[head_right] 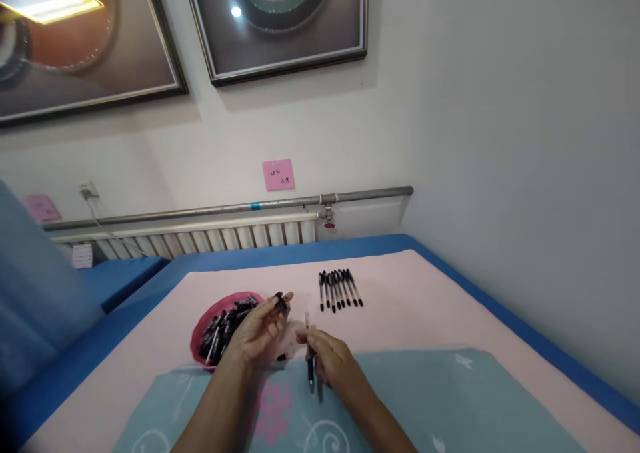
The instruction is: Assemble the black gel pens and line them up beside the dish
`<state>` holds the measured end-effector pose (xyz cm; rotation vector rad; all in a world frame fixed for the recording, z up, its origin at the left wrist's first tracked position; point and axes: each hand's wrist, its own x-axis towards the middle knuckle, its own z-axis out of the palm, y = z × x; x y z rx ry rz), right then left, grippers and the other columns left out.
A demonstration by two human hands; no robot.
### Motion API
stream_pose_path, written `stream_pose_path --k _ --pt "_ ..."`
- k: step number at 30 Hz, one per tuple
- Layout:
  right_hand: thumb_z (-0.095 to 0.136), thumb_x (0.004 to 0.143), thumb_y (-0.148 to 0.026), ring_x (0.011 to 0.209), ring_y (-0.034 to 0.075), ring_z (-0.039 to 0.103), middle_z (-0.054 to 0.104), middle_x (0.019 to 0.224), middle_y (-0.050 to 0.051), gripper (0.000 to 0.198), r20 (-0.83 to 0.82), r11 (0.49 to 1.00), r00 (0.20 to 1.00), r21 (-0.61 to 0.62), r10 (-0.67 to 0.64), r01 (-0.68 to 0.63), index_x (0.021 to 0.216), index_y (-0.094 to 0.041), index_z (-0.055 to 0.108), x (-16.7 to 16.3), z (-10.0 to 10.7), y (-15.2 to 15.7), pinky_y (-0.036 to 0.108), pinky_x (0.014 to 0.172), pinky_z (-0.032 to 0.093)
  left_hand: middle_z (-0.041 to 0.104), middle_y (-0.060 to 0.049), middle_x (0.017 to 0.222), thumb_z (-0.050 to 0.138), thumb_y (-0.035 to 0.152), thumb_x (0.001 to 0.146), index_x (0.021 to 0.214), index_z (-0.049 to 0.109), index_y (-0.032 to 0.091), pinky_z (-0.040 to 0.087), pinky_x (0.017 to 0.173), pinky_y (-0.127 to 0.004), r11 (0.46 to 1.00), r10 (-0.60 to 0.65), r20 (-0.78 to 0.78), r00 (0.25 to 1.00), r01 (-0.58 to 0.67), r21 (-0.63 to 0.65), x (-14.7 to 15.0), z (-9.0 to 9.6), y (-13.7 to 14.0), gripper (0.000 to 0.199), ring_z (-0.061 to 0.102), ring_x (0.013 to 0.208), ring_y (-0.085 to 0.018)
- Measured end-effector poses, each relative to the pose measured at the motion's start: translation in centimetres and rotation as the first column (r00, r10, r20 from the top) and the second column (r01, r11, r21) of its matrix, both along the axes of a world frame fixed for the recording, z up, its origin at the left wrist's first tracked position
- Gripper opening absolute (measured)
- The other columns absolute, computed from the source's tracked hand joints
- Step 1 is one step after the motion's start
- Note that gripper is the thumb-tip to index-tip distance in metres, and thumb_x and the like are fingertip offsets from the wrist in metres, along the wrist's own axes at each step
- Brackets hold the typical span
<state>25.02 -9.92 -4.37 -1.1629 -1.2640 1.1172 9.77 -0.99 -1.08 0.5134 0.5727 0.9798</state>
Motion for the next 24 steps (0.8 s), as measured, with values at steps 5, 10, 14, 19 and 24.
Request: stream_pose_path --k 5,10,14,19,24 --pt "0.053 0.079 -0.040 0.040 0.006 0.037 0.055 0.062 -0.005 0.021 -0.058 0.999 0.998 -0.031 -0.035 0.033 0.090 -0.022 0.054 -0.6 -0.3 0.3 0.019 0.039 0.028 0.070 -0.010 0.081 0.056 0.009 0.080 0.075 0.062 0.008 0.050 0.056 -0.015 0.994 0.000 0.069 0.998 0.008 -0.112 0.1 -1.5 -0.1 0.008 0.063 0.067 -0.010" --pt "0.055 0.080 -0.045 0.038 0.005 0.035 0.057 0.063 -0.005 0.035 -0.189 0.999 0.982 -0.031 0.029 -0.035 0.108 -0.024 0.047 -1.8 0.7 0.0 0.017 0.035 0.025 0.069 -0.010 0.074 0.050 0.011 0.084 0.076 0.063 0.006 0.051 0.053 -0.017 0.982 -0.021 0.088 0.996 0.038 -0.188 0.0 -2.1 0.0 0.016 0.064 0.062 -0.011" --pt "0.054 0.081 -0.045 0.039 0.005 0.037 0.056 0.064 -0.004 0.038 -0.175 0.997 0.982 -0.034 0.065 -0.072 0.111 -0.023 0.048 -2.2 1.3 -0.2 0.017 0.035 0.025 0.070 -0.010 0.074 0.046 0.010 0.086 0.075 0.062 0.006 0.052 0.055 -0.019 0.976 -0.024 0.086 0.996 0.042 -0.214 0.1 -1.9 0.2 0.020 0.063 0.057 -0.010" --pt "0.052 0.083 -0.039 0.041 0.006 0.039 0.056 0.064 -0.004 0.034 -0.117 0.996 0.991 -0.046 0.065 -0.071 0.112 -0.022 0.049 -2.0 1.0 -0.3 0.017 0.036 0.026 0.070 -0.010 0.072 0.048 0.010 0.085 0.078 0.061 0.005 0.051 0.054 -0.018 0.975 -0.026 0.053 0.998 0.037 -0.219 0.3 -1.4 -0.2 0.016 0.064 0.057 -0.010" --pt "0.050 0.084 -0.034 0.042 0.006 0.041 0.055 0.063 -0.004 0.029 -0.029 0.998 0.998 -0.020 0.051 -0.051 0.110 -0.021 0.050 -1.9 0.8 -0.3 0.018 0.039 0.031 0.071 -0.010 0.075 0.057 0.012 0.080 0.078 0.058 0.009 0.052 0.058 -0.021 0.989 -0.002 -0.024 1.000 -0.002 -0.151 0.2 -1.6 -0.5 0.004 0.065 0.061 -0.012"
